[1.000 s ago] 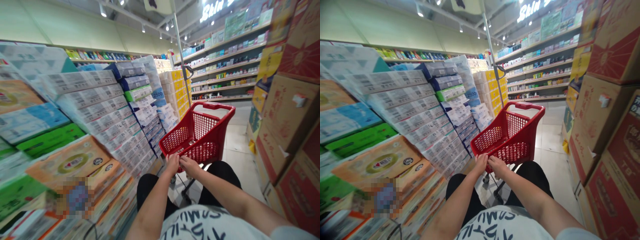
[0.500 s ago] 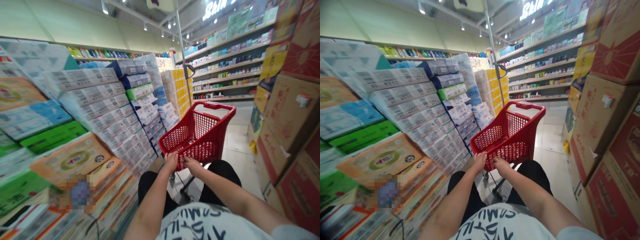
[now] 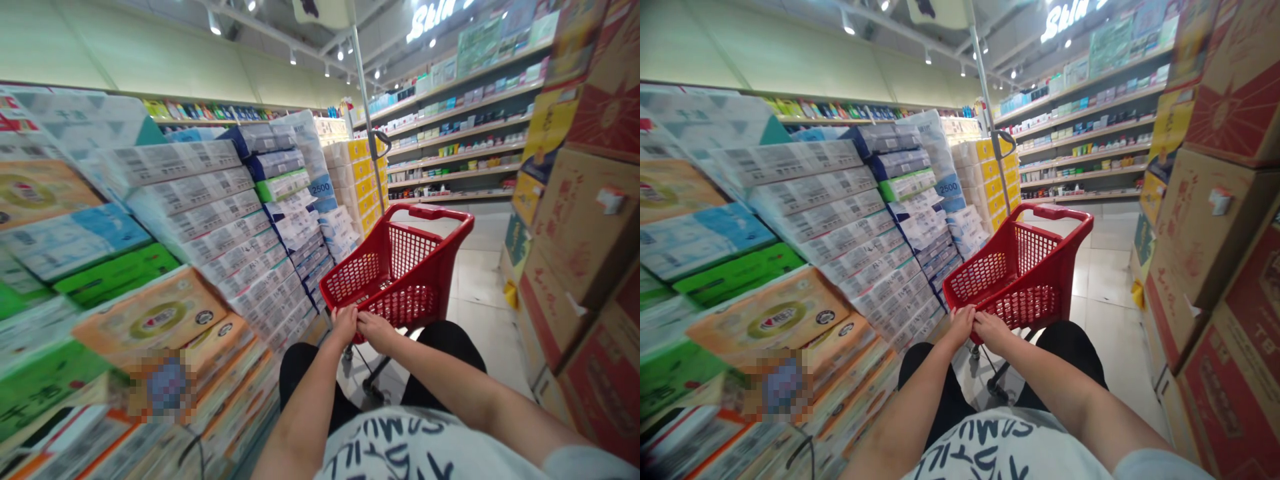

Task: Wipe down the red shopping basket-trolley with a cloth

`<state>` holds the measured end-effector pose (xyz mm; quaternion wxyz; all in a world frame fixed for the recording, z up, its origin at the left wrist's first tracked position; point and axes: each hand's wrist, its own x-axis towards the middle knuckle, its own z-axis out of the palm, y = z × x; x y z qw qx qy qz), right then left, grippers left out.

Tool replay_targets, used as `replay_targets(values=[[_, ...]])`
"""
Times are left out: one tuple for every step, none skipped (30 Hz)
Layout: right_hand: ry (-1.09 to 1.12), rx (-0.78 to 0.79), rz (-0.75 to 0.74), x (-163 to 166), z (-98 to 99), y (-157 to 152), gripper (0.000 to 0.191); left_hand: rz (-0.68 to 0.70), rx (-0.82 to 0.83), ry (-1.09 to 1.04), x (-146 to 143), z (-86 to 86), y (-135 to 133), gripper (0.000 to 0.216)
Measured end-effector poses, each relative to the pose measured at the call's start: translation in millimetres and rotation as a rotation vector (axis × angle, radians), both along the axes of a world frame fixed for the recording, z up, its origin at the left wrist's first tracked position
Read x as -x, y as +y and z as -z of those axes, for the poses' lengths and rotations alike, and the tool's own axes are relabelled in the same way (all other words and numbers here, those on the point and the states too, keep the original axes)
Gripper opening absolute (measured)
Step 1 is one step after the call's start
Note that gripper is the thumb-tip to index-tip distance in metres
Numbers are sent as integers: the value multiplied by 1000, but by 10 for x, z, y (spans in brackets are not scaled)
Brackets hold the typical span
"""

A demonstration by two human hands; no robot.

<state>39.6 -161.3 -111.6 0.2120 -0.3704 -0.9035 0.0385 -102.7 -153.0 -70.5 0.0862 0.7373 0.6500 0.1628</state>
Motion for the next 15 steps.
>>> replay_targets(values=[[1, -17, -24, 9, -7, 9, 36, -4, 6, 3, 2, -8, 0, 36], [-10, -23, -33, 8, 5, 15, 38, -7, 11, 4, 5, -17, -3, 36], [-28, -17, -25, -1, 32, 19, 37, -6, 13, 4, 7, -26, -7, 36], [-49, -5, -7, -18, 70, 20, 36, -4, 13, 3, 10, -34, -13, 36], [-66, 11, 14, -36, 108, 19, 35, -2, 14, 2, 15, -40, -20, 37], [-75, 23, 32, -51, 140, 18, 33, 0, 16, 0, 20, -44, -26, 37], [-76, 26, 44, -61, 157, 18, 32, 3, 18, -2, 26, -46, -32, 37], [-65, 17, 43, -62, 157, 18, 32, 7, 20, -5, 33, -47, -38, 37], [-44, -4, 30, -55, 142, 18, 33, 11, 20, -11, 40, -46, -42, 37], [-16, -31, 8, -42, 115, 17, 34, 16, 15, -20, 47, -44, -46, 38], [11, -57, -17, -27, 84, 16, 36, 22, 8, -33, 52, -40, -50, 39], [31, -72, -39, -12, 58, 13, 38, 28, 0, -46, 56, -34, -52, 40], [39, -70, -50, 0, 41, 10, 38, 33, -5, -56, 58, -27, -54, 41], [33, -54, -47, 9, 36, 7, 38, 37, -7, -60, 58, -18, -54, 42], [16, -30, -31, 14, 42, 5, 36, 41, -6, -59, 56, -7, -52, 41]])
